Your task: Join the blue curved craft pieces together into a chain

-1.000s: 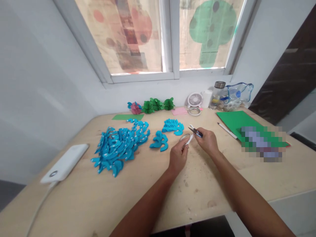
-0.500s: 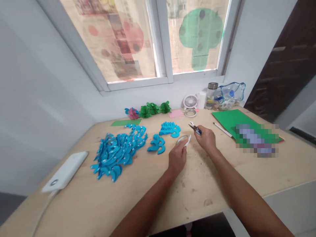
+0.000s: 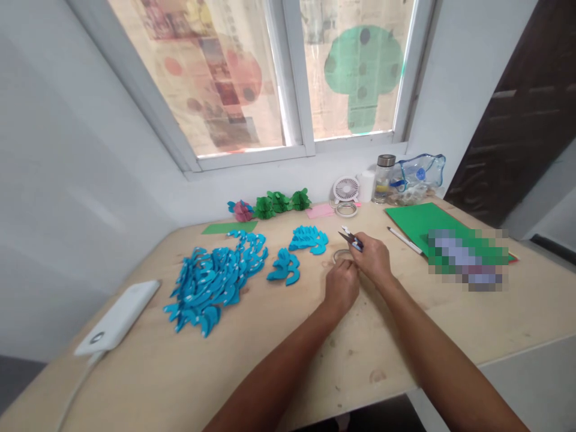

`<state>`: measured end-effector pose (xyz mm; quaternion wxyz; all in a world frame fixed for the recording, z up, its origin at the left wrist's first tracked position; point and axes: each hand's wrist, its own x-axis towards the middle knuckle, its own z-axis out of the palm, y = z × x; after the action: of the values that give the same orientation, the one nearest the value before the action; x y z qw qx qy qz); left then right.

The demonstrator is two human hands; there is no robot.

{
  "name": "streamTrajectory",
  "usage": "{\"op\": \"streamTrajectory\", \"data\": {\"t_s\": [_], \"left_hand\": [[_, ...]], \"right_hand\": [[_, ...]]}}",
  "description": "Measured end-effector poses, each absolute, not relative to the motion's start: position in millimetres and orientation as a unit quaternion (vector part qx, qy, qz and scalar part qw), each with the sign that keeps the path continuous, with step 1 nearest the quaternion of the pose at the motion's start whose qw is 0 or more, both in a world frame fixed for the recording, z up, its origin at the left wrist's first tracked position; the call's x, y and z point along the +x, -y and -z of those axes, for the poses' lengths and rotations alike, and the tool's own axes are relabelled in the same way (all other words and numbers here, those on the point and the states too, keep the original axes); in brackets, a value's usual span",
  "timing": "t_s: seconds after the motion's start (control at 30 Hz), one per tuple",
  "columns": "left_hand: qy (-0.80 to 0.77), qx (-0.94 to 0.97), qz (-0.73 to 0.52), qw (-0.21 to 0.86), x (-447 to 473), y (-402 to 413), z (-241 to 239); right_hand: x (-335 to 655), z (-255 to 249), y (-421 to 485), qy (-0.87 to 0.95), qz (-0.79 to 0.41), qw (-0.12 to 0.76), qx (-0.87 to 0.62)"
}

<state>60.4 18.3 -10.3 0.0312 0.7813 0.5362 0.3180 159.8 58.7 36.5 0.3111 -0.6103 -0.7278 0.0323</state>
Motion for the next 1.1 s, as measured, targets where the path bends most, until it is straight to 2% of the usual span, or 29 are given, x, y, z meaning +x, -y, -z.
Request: {"op": "streamTrajectory", "data": {"t_s": [0.2, 0.43, 0.63, 0.97, 1.1], "left_hand": [[-0.525, 0.734, -0.407, 0.138, 26.8, 6.4, 1.9], [-0.562, 0.554, -0.537, 0.298, -24.8, 20.0, -2.3], [-0.554, 0.409, -0.632, 0.355, -49.8, 18.7, 1.3], [-0.543, 0.376, -0.593, 0.461, -55.6, 20.6, -5.9], [-0.550, 0.389, -0.573, 0.467, -54.3, 22.2, -5.6]], "right_hand": [[151.4, -33.4, -54.6, 0.760, -0.051, 0.285, -0.582], [127.0, -25.1, -40.1, 0.836, -0.064, 0.220, -0.498], [114.9, -17.3, -31.2, 0.876, -0.078, 0.179, -0.442], [110.5, -17.4, -27.4, 0.901, -0.070, 0.113, -0.414], [110.7, -18.5, -26.4, 0.905, -0.067, 0.105, -0.407]]}}
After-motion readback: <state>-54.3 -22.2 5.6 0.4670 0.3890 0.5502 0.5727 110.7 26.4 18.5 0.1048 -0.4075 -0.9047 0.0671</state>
